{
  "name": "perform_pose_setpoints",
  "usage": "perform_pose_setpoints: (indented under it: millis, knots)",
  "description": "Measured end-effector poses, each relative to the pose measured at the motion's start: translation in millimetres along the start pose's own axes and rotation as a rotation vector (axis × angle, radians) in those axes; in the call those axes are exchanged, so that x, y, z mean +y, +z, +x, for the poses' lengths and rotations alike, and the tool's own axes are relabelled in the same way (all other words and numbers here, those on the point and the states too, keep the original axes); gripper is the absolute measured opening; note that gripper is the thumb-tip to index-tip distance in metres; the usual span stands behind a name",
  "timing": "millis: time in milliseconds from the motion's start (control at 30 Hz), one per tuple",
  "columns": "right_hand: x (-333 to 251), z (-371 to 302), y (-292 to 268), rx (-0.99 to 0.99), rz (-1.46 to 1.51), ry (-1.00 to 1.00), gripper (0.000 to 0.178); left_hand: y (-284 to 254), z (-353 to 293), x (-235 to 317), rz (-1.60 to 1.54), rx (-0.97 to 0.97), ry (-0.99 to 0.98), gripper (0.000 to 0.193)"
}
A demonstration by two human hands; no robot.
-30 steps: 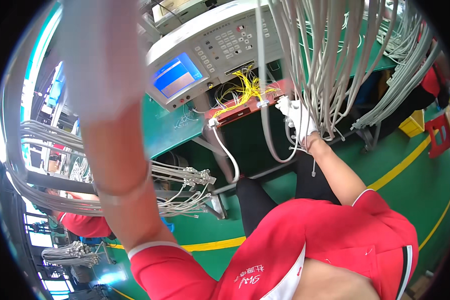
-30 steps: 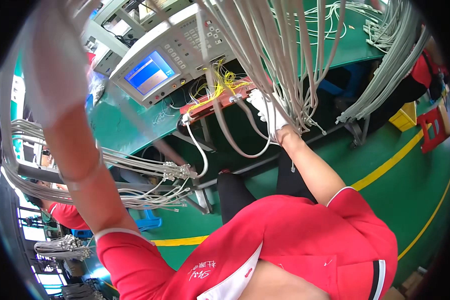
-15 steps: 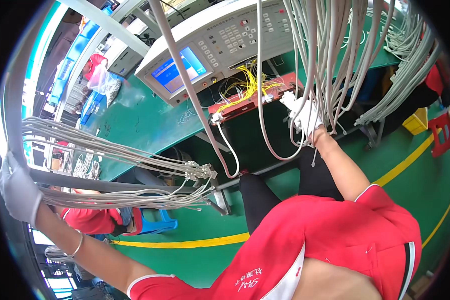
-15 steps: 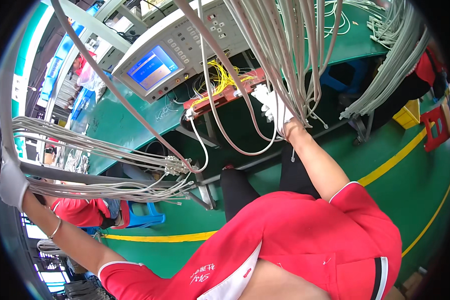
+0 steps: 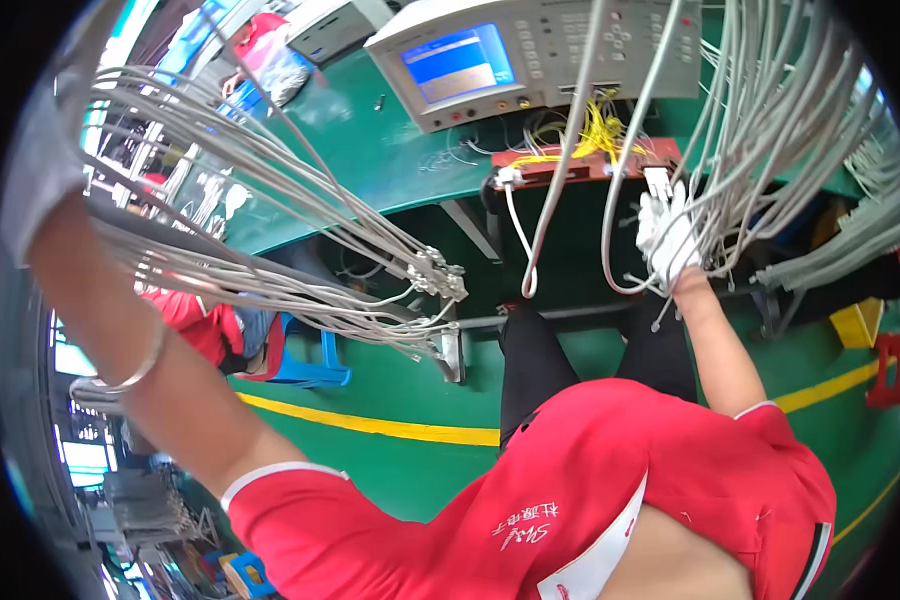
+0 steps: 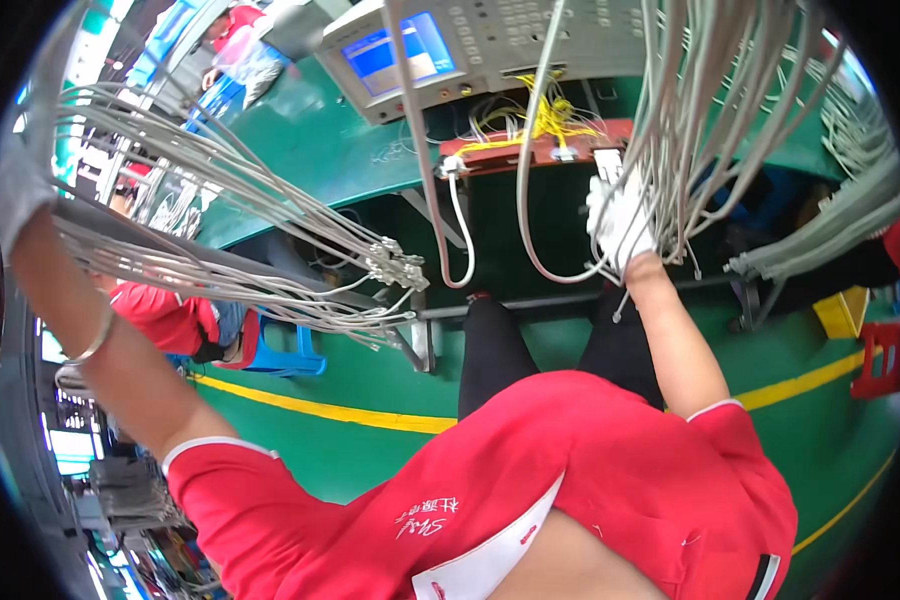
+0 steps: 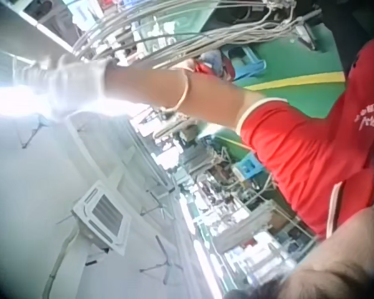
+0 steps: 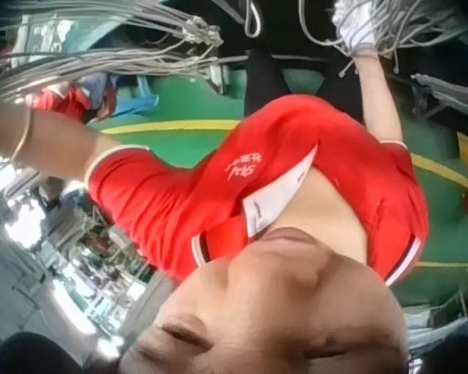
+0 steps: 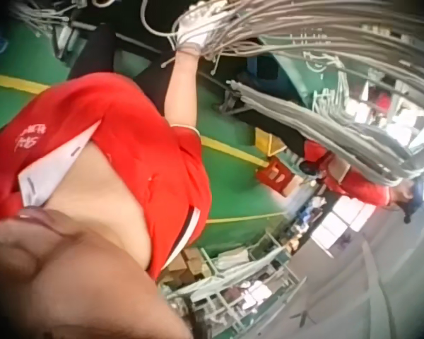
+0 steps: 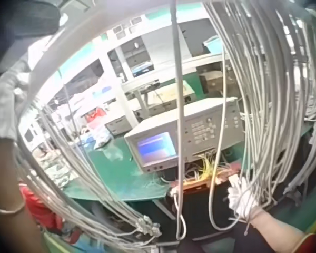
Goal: The person tests cables by repeatedly plugging cable connector ends into the ports of a testing device, unplugging them, and draping the cables over a rack.
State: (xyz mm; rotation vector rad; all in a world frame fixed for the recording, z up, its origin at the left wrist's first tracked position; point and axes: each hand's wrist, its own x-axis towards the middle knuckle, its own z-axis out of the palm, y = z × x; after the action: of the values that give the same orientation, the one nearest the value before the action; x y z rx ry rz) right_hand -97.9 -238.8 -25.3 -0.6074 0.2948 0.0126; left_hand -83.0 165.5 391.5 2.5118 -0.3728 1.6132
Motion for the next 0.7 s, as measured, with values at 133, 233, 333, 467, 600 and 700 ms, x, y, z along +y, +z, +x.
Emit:
perform_pose_setpoints:
  millis: [133,233,333,467,600,700]
  knots:
    - [45.7,-14.7,22.8,-0.003,-0.497,0.513,0.024,55.9,-68.4,-5.8,-0.458,-0.089,-0.316,0.039]
    - [64.5,-26.7,35.7,-0.189,-0.857,0.361,0.032,101.4,-146.0,31.1,-0.542,-0.333,-0.132,0.035]
    - [89.4,-26.1,48.9,-0.391,-0.924,0.335,0.048,156.4,-287.6,39.7,-0.555,-0.9,-0.022,0.034]
    - [102.8,-30.0,57.0,-0.584,-1.079,0.252,0.071,169.2,-385.5,81.5,-0.89,-1.103,-0.706,0.033]
    - [98.2,-64.8,125.5,-0.703,-1.067,0.177,0.077,168.2,-368.6,82.3,-0.72,-1.081,-0.74,0.03]
    - [115.8,-61.8,129.9,-0.511,-0.917,0.129,0.041,151.7,-375.4,119.3,-1.012,-0.927,-0.397,0.016]
